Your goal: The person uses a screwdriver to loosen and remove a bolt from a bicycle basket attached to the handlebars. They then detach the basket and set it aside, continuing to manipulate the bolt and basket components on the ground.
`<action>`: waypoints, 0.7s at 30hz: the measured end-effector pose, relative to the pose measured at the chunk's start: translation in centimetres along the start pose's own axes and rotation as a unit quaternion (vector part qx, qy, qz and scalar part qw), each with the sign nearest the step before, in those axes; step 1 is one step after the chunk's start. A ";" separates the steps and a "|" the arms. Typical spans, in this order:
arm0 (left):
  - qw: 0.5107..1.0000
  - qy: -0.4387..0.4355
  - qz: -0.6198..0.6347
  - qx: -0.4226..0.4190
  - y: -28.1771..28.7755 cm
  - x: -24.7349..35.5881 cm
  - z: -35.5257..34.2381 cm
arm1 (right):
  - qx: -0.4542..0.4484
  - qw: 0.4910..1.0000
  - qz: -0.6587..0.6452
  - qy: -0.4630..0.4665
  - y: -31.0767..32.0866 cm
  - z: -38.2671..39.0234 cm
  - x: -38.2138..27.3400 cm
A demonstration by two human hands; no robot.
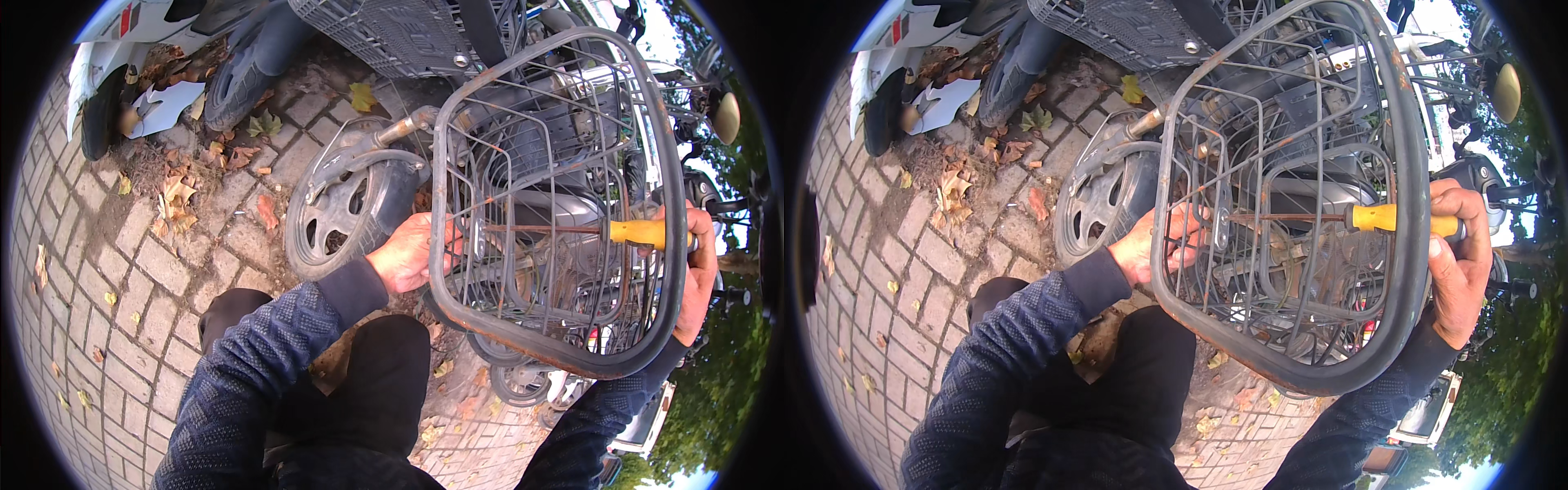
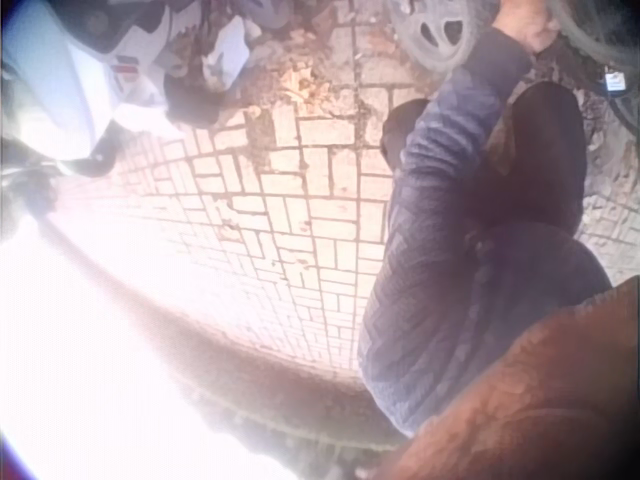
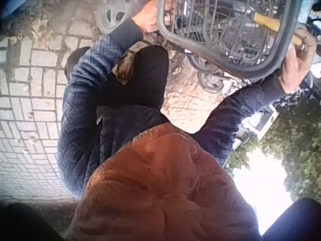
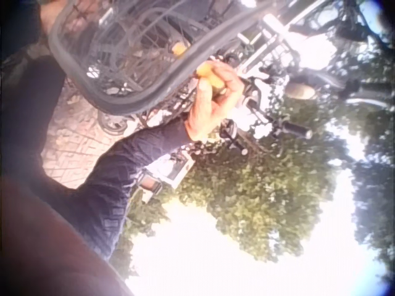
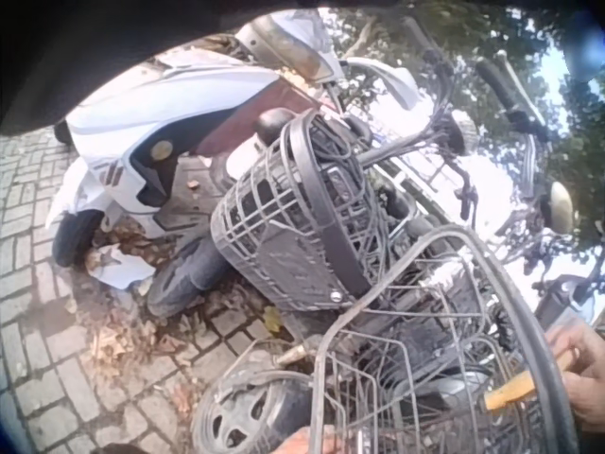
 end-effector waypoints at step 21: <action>0.999 0.010 0.020 0.035 -0.2 0.1 0.1 | 0.044 0.994 0.096 -0.033 0.4 -0.3 1.0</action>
Point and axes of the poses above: each hand's wrist, its own z-axis away from the middle knuckle, its own y-axis out of the back of the hand, x = y × z, the point moved 3 cm from there along -z, towards the middle knuckle, and after that the axes turned 13 degrees about x, right-handed, at the moved point
